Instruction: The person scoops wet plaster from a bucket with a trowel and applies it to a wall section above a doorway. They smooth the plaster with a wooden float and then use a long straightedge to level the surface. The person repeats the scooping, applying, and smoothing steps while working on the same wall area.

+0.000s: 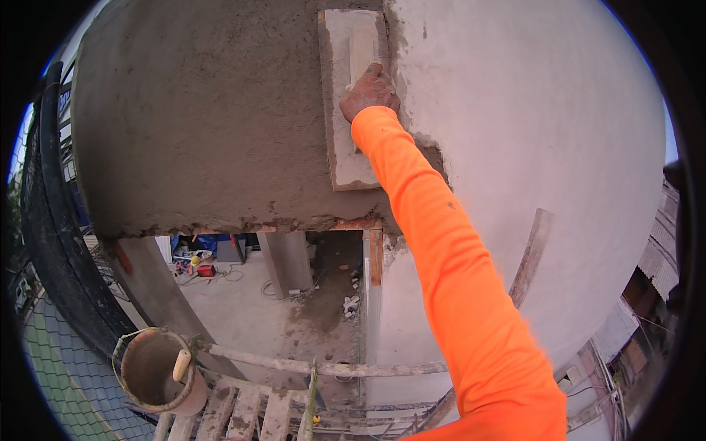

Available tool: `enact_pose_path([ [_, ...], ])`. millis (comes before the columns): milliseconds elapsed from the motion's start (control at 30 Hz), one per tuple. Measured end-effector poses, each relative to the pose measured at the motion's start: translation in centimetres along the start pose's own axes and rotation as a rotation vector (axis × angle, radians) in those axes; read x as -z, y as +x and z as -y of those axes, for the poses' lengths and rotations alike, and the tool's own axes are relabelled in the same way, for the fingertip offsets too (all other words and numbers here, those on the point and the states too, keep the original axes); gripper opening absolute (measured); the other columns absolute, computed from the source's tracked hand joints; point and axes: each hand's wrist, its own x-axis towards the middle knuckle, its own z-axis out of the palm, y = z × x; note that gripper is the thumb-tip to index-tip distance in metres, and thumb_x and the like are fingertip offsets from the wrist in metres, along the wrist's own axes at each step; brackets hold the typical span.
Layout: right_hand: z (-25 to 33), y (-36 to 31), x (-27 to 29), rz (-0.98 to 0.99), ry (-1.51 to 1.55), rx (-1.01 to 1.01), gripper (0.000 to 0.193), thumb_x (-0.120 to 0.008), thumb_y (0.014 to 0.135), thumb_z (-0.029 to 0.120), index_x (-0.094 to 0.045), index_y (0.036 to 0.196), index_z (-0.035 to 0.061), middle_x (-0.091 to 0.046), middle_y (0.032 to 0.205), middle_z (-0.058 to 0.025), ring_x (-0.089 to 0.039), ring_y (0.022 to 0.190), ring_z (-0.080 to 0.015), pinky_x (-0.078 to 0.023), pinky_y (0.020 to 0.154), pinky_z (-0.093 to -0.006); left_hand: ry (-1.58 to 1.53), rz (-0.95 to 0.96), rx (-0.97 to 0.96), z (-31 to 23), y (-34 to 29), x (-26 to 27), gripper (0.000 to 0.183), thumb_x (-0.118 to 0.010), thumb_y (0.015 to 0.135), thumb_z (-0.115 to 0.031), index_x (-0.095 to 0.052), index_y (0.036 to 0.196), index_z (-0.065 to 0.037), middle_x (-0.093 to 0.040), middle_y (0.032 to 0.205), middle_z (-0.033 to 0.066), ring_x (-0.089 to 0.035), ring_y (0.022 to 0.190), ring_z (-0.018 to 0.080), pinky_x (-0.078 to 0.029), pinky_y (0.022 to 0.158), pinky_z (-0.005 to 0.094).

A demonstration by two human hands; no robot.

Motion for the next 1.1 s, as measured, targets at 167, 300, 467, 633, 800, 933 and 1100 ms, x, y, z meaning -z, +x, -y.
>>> enact_pose_path([
  [167,-3.0,-5.2,-0.7,-0.001,-0.057,0.028,0.072,-0.068,0.094,0.024,-0.027,0.149,-0.0008,-0.051,0.141,-0.0272,-0.057,0.128,-0.0450,-0.049,0.108,-0.0528,-0.044,0.026,0.046,0.3,-0.4,1.2,0.014,-0.071,0.100,-0.013,-0.068,0.113,-0.006,-0.068,0.097,0.0016,-0.059,0.080,0.0093,-0.049,0.067,0.0261],
  [300,-0.7,-1.0,1.8,0.032,-0.050,0.044,0.066,-0.067,0.094,0.021,-0.031,0.145,-0.0009,-0.053,0.140,-0.0241,-0.060,0.125,-0.0423,-0.054,0.102,-0.0514,-0.001,0.004,0.039,-0.3,0.6,1.2,0.018,-0.071,0.100,-0.013,-0.068,0.117,-0.006,-0.069,0.099,0.0025,-0.058,0.079,0.0093,-0.049,0.067,0.0252],
  [467,0.4,-0.7,0.9,0.005,0.000,-0.024,0.066,-0.070,0.093,0.020,-0.033,0.143,-0.0006,-0.054,0.138,-0.0234,-0.061,0.124,-0.0425,-0.053,0.103,-0.0510,0.021,0.046,-0.027,0.2,0.2,0.1,0.023,-0.073,0.099,-0.014,-0.068,0.121,-0.006,-0.068,0.099,0.0029,-0.058,0.079,0.0096,-0.049,0.067,0.0250],
  [633,-1.7,-5.0,-1.6,-0.045,-0.010,-0.009,0.067,-0.070,0.093,0.023,-0.032,0.143,-0.0003,-0.054,0.137,-0.0252,-0.059,0.124,-0.0440,-0.054,0.100,-0.0526,-0.050,0.008,0.043,0.9,-1.5,1.2,0.022,-0.076,0.098,-0.016,-0.067,0.115,-0.006,-0.068,0.097,0.0036,-0.059,0.077,0.0100,-0.049,0.067,0.0259],
  [800,0.4,1.2,0.7,-0.057,-0.047,0.020,0.078,-0.078,0.087,0.027,-0.032,0.144,0.0004,-0.056,0.138,-0.0218,-0.061,0.125,-0.0392,-0.055,0.101,-0.0500,-0.021,0.006,0.016,-0.3,-1.1,1.6,0.018,-0.074,0.098,-0.014,-0.067,0.113,-0.007,-0.067,0.095,0.0039,-0.059,0.073,0.0103,-0.049,0.064,0.0255],
  [933,2.1,4.7,2.6,-0.081,-0.091,0.036,0.079,-0.080,0.086,0.027,-0.033,0.143,0.0007,-0.056,0.138,-0.0221,-0.062,0.125,-0.0398,-0.055,0.102,-0.0481,0.057,0.014,0.022,-1.1,-0.8,-0.4,0.018,-0.073,0.099,-0.012,-0.067,0.114,-0.006,-0.067,0.095,0.0037,-0.060,0.074,0.0105,-0.051,0.063,0.0257],
  [1100,0.3,-0.1,1.1,-0.006,-0.100,0.017,0.074,-0.077,0.088,0.024,-0.033,0.142,-0.0008,-0.057,0.136,-0.0233,-0.063,0.122,-0.0407,-0.055,0.101,-0.0491,-0.079,-0.092,0.075,-1.4,-1.6,-2.2,0.016,-0.072,0.099,-0.009,-0.067,0.114,-0.007,-0.067,0.097,0.0035,-0.062,0.080,0.0118,-0.054,0.067,0.0270],
])
